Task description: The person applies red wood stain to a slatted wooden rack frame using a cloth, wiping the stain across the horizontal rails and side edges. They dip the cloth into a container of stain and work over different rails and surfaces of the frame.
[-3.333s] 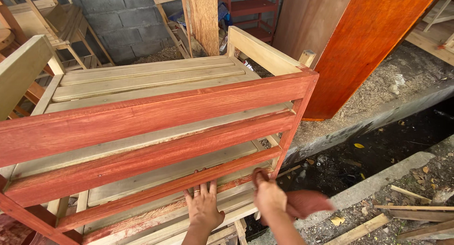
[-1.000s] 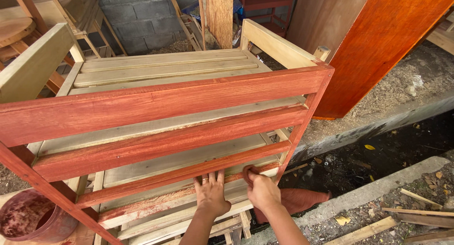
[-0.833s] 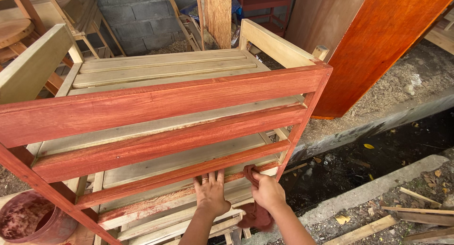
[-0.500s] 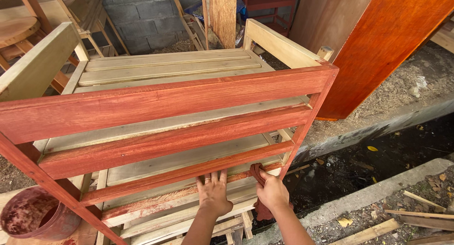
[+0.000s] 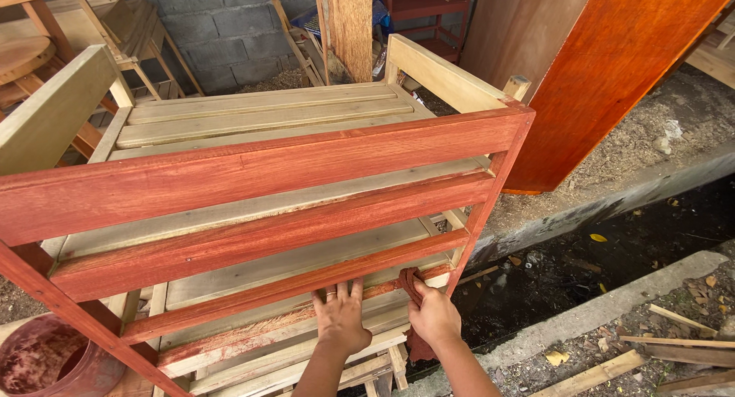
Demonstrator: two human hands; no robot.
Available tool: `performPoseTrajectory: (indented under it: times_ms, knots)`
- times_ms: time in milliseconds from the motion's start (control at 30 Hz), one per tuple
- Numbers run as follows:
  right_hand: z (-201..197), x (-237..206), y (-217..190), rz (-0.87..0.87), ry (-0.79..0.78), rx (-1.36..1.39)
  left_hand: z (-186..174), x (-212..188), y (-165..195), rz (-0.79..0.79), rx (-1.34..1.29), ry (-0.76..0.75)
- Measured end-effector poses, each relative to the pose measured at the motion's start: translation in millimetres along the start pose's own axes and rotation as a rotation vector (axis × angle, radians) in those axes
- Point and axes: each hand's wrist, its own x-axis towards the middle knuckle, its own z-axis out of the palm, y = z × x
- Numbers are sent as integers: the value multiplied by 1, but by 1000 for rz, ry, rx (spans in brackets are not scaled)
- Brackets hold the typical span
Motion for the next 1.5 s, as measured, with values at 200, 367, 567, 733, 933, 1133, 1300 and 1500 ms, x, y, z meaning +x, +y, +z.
performPoseTrajectory:
  times_ms: [200,367,567,733,933,1133,1300,1500]
  knots:
    - [-4,-1,-2,-13,-23,-17,0,1,0,5,22,0]
    - [-6,-3,-3,-18,-25,-19,2,3,0,9,21,3]
    - [-7,-2,-1,-27,-23,-15,3,4,0,0,-2,-5]
    - [0,3,4,-57,-26,-48,3,5,0,-8,-8,1]
    - [-32,31,54,-39,73,-119,5,2,0,-9,-7,67]
    - [-22,52,50,-32,30,-421,-2,2,1,-38,12,4]
    - [-24,48,28,-24,-21,-355,-7,2,2,-80,-55,-13]
    - [-46,29,33,36,-84,-235,0,6,13,-32,-158,127]
